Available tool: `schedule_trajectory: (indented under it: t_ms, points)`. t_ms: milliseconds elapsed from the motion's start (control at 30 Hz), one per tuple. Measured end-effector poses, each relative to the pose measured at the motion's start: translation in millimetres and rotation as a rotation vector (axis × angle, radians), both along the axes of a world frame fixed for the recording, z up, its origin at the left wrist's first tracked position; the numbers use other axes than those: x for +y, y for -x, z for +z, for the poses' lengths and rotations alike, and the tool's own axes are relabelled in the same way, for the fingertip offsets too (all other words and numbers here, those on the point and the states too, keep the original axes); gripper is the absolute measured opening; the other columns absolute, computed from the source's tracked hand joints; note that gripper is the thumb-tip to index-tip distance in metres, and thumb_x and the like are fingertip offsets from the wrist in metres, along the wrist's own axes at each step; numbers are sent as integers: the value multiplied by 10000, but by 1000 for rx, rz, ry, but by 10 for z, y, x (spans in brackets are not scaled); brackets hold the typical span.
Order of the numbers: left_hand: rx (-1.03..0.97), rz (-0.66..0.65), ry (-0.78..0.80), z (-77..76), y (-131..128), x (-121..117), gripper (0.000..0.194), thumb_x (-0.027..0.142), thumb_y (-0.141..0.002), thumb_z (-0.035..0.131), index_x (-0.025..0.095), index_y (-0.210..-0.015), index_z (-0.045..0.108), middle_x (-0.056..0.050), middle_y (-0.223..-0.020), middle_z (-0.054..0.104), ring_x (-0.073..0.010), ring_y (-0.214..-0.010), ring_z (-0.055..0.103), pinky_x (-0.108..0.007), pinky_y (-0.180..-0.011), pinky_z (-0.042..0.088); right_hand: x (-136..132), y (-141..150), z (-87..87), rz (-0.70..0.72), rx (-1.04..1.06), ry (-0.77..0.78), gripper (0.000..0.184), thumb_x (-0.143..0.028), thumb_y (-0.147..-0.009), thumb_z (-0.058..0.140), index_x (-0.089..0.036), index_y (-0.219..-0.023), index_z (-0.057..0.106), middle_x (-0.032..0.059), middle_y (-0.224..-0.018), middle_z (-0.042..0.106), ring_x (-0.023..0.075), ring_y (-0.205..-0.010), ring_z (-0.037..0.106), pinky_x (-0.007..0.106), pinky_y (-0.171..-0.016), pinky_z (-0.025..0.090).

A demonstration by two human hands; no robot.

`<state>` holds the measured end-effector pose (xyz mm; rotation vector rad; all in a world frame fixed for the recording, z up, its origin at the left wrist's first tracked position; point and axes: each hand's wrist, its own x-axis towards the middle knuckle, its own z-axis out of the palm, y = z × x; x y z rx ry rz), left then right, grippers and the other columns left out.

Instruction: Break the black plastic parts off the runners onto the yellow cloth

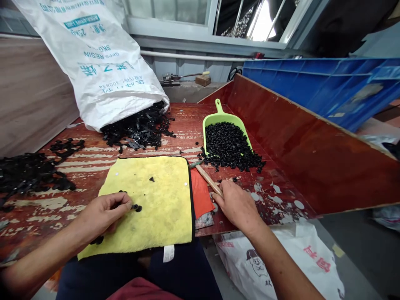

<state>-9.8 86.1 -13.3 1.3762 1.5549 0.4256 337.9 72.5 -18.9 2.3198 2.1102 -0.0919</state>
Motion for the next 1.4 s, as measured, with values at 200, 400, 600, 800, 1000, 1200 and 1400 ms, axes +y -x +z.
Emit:
schedule_trajectory:
  t_ms: [200, 400, 600, 800, 1000, 1200, 1400]
  points:
    - [-47, 29, -49, 5, -39, -20, 198, 413, -730, 569, 231, -686, 505, 127, -411, 342, -72, -328, 324, -177, -343, 227, -186, -122, 70, -62, 511, 98, 322, -316, -945, 493, -206, -1247, 498, -11, -749, 683, 173, -572, 621, 256, -550, 420]
    - [-102, 57, -11, -30, -23, -6, 211, 416, -728, 594, 230, -681, 505, 130, -375, 350, -72, -299, 346, -160, -325, 213, -645, 335, 297, 277, 780, 74, 480, -300, -987, 444, -324, -1466, 456, 41, -1292, 670, 222, -1073, 681, 327, -896, 541]
    - [-139, 59, -4, -59, -3, -3, 229, 426, -727, 617, 227, -684, 512, 129, -369, 360, -71, -279, 344, -162, -323, 192, -740, 748, 203, 431, 600, -158, 513, -257, -1008, 416, -315, -1517, 386, 93, -1128, 722, 222, -900, 707, 351, -843, 570]
    - [-139, 37, -58, -46, -18, -15, 207, 382, -739, 611, 222, -660, 507, 126, -403, 341, -66, -309, 325, -174, -344, 212, -691, 791, 76, 498, 339, -124, 550, -168, -980, 386, -310, -1510, 399, 50, -836, 707, 210, -693, 684, 298, -636, 558]
    - [-126, 40, -54, -52, -22, -26, 218, 407, -740, 595, 230, -659, 497, 128, -383, 336, -74, -303, 320, -175, -340, 205, -731, 834, 81, 462, 410, -229, 524, -211, -1011, 377, -290, -1529, 364, 72, -891, 721, 206, -715, 686, 294, -665, 551]
    - [-118, 34, -40, -66, -15, -17, 229, 423, -739, 598, 236, -669, 486, 135, -393, 326, -77, -300, 325, -175, -332, 197, -735, 866, 15, 480, 475, -188, 524, -209, -1011, 380, -262, -1532, 356, 85, -944, 726, 208, -778, 692, 299, -710, 554]
    - [-96, -4, -71, -77, 6, -11, 216, 409, -754, 589, 236, -669, 492, 122, -432, 333, -89, -337, 322, -200, -367, 211, -746, 917, -6, 466, 441, -21, 558, -172, -951, 452, -321, -1488, 427, 43, -909, 740, 212, -744, 702, 294, -673, 555]
